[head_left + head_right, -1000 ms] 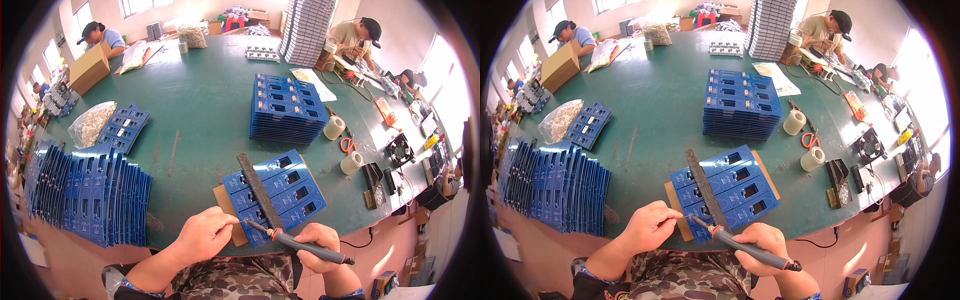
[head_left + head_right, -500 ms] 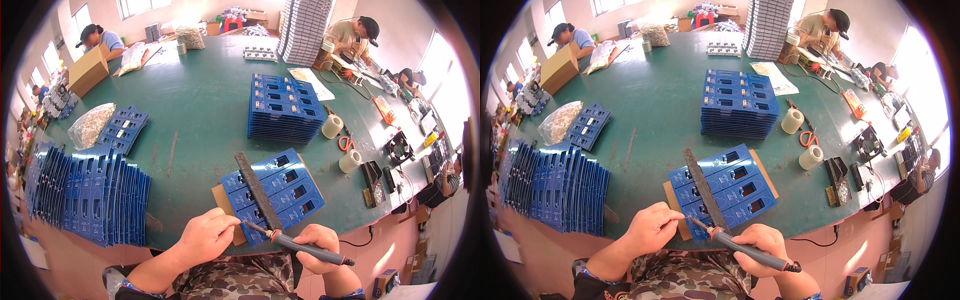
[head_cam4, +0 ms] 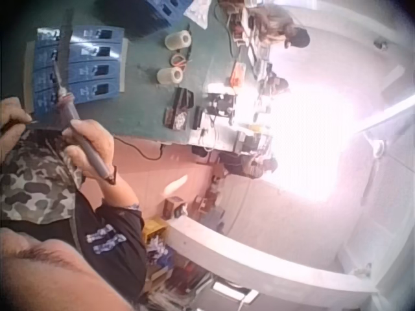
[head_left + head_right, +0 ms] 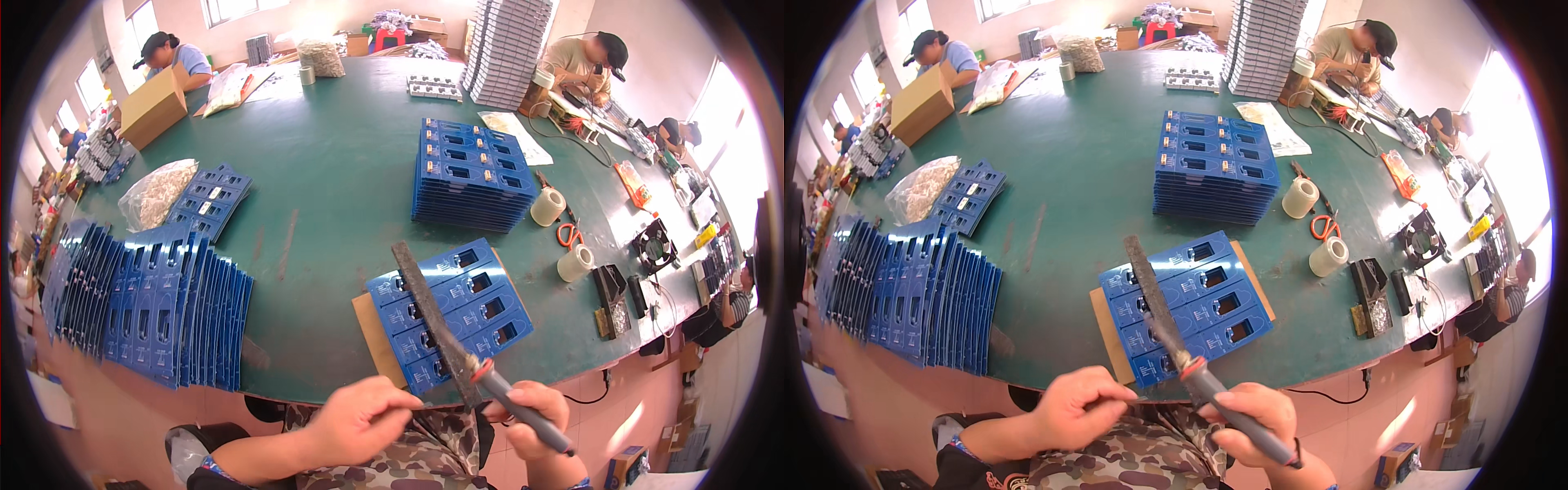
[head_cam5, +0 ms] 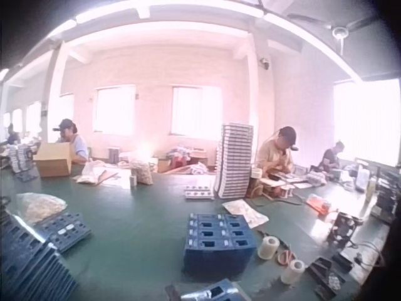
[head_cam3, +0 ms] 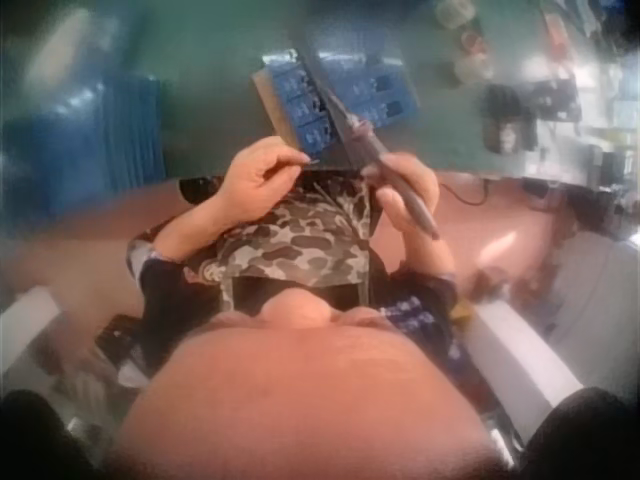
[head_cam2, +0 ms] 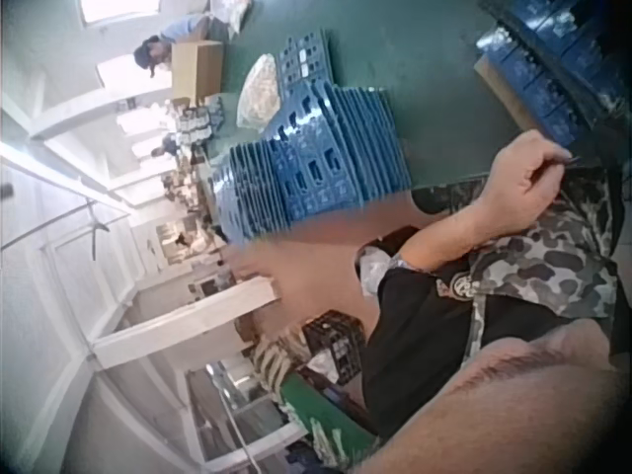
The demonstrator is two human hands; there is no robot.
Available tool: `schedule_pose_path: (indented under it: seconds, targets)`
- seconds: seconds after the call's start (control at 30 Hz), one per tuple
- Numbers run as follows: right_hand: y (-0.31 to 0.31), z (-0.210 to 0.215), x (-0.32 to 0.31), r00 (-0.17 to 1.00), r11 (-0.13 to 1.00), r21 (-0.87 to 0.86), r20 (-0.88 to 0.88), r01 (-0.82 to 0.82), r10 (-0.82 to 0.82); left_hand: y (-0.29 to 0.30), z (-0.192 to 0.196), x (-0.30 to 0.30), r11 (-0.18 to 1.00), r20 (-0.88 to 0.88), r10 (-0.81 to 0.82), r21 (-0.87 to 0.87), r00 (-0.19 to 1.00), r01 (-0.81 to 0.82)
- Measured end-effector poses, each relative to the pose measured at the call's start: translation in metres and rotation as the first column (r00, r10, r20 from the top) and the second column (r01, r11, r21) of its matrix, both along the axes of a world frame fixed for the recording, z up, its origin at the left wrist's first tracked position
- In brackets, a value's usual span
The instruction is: Solder small electronic components onto a blue circuit board using a soldering iron.
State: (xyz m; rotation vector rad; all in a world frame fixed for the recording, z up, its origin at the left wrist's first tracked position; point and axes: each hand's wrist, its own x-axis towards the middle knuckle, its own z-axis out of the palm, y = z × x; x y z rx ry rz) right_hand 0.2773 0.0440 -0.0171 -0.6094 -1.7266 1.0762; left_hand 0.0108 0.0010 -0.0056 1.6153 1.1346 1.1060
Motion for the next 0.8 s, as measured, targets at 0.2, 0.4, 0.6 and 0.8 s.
schedule_pose_path:
  seconds: [0.2, 0.4, 0.6, 0.8]
  targets:
    - [-0.020, -0.009, -0.030, 0.998, 0.999, -0.022, 0.062, 0.028, -0.027, -0.022, -0.005, 0.039, 0.991, 0.193, -0.075, -0.094, 0.978, 0.095]
    - [-0.025, -0.007, -0.029, 0.994, 0.994, 0.064, 0.057, 0.092, -0.095, -0.029, -0.009, 0.033, 0.992, 0.128, -0.090, -0.077, 0.988, 0.101]
    - [-0.014, -0.004, -0.002, 0.995, 0.991, 0.104, 0.039, 0.088, -0.092, -0.020, -0.003, -0.005, 0.993, -0.118, 0.046, 0.110, 0.992, -0.033]
    - [0.002, 0.012, 0.019, 0.980, 0.995, 0.103, 0.199, 0.002, -0.022, -0.005, -0.005, -0.032, 0.978, -0.218, 0.195, 0.116, 0.956, -0.173]
